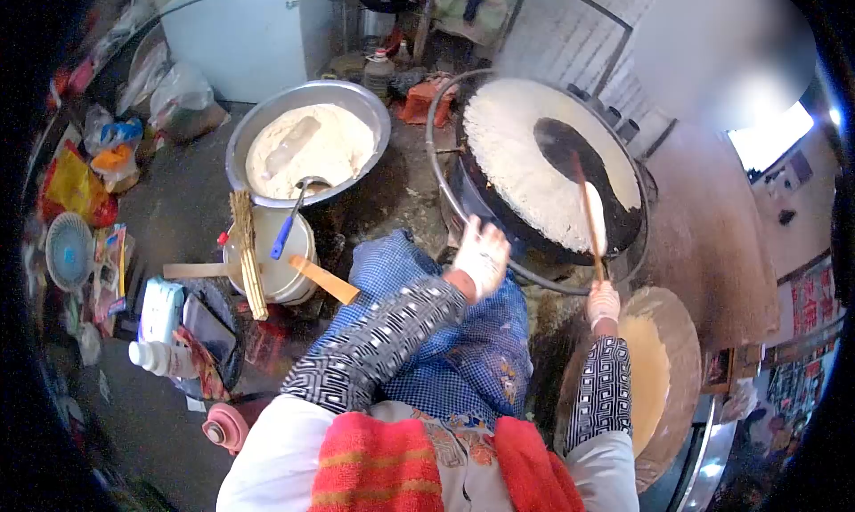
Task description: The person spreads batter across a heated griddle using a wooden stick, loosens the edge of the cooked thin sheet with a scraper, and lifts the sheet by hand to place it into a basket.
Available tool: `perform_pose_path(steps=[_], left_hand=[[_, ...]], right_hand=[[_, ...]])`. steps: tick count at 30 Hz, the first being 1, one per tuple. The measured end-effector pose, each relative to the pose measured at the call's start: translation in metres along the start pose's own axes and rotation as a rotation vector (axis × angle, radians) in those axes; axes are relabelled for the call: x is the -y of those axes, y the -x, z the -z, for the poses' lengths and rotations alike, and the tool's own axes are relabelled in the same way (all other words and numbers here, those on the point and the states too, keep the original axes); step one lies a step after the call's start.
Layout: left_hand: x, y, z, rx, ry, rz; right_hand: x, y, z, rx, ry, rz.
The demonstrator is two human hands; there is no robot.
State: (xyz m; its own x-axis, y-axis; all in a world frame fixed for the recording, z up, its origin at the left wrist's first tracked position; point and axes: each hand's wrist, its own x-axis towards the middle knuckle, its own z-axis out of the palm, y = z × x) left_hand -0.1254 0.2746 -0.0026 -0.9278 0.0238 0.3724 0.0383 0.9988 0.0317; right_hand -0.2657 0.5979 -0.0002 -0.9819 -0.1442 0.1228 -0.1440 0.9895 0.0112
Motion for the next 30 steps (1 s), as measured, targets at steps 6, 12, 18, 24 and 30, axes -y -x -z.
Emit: perform_pose_path(steps=[6, 12, 18, 24, 30], left_hand=[[-0.024, 0.021, 0.025, 0.258, -0.135, -0.086], [-0.003, 0.023, 0.029, 0.198, -0.164, -0.109], [0.01, 0.009, 0.02, 0.227, -0.113, 0.005], [0.031, 0.008, 0.012, 0.221, -0.078, 0.028], [0.047, -0.006, 0.058, 0.193, -0.031, 0.041]], right_hand=[[0.039, 0.013, 0.042, 0.025, -0.035, 0.013], [-0.005, -0.014, 0.0, -0.082, 0.015, -0.022], [0.004, 0.0, 0.01, -0.006, -0.038, 0.001], [0.047, 0.012, 0.05, 0.027, -0.128, 0.044], [0.038, 0.004, 0.079, 0.242, -0.233, -0.063]])
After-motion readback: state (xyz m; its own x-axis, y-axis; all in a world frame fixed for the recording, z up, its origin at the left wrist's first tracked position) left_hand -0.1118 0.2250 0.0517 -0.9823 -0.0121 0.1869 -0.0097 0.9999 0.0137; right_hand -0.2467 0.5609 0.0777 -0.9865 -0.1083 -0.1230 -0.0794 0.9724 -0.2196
